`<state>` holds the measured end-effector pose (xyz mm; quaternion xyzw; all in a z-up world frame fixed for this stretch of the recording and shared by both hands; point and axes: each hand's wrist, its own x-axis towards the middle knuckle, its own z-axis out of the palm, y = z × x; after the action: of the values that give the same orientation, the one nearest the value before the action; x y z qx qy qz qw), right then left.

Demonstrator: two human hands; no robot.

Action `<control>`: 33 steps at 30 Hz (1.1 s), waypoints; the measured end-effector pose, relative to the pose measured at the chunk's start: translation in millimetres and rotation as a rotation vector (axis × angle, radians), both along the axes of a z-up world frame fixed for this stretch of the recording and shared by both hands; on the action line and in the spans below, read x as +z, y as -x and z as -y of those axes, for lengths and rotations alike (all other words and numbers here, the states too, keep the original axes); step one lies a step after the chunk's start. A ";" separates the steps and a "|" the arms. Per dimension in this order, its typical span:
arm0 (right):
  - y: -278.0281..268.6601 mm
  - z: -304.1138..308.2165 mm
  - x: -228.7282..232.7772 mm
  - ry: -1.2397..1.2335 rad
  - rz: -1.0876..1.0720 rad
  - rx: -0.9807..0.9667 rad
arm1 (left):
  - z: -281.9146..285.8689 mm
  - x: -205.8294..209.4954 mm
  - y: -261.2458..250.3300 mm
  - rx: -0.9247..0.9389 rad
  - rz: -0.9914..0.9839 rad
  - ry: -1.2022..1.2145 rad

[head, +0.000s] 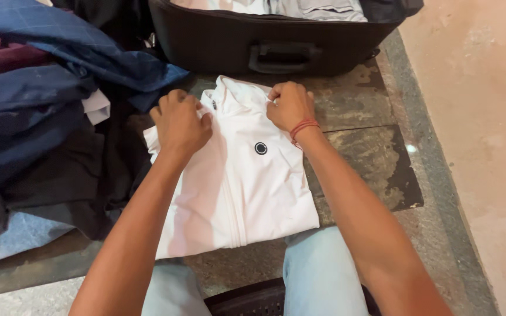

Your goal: The person folds a white polo shirt, a pair of blue checkered trousers, and a purple shirt by hand on a wooden surface, then places them into an open suitcase.

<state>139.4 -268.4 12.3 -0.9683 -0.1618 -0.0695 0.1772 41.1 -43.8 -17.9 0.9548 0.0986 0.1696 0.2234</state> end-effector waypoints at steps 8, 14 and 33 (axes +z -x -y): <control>77.2 28.5 3.1 -0.304 0.481 0.465 | 7.4 9.4 22.2 -0.161 0.293 0.017; 109.7 53.0 8.2 -0.189 0.358 0.744 | 14.4 32.4 51.9 -0.354 0.359 -0.117; 3.7 -39.2 -7.3 -0.117 0.062 0.003 | 46.8 21.3 91.9 -0.423 0.425 -0.618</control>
<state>135.7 -229.2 5.0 -0.9535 -0.1642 -0.1087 0.2282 -50.8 -90.6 3.4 0.9199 -0.2029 0.3344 -0.0281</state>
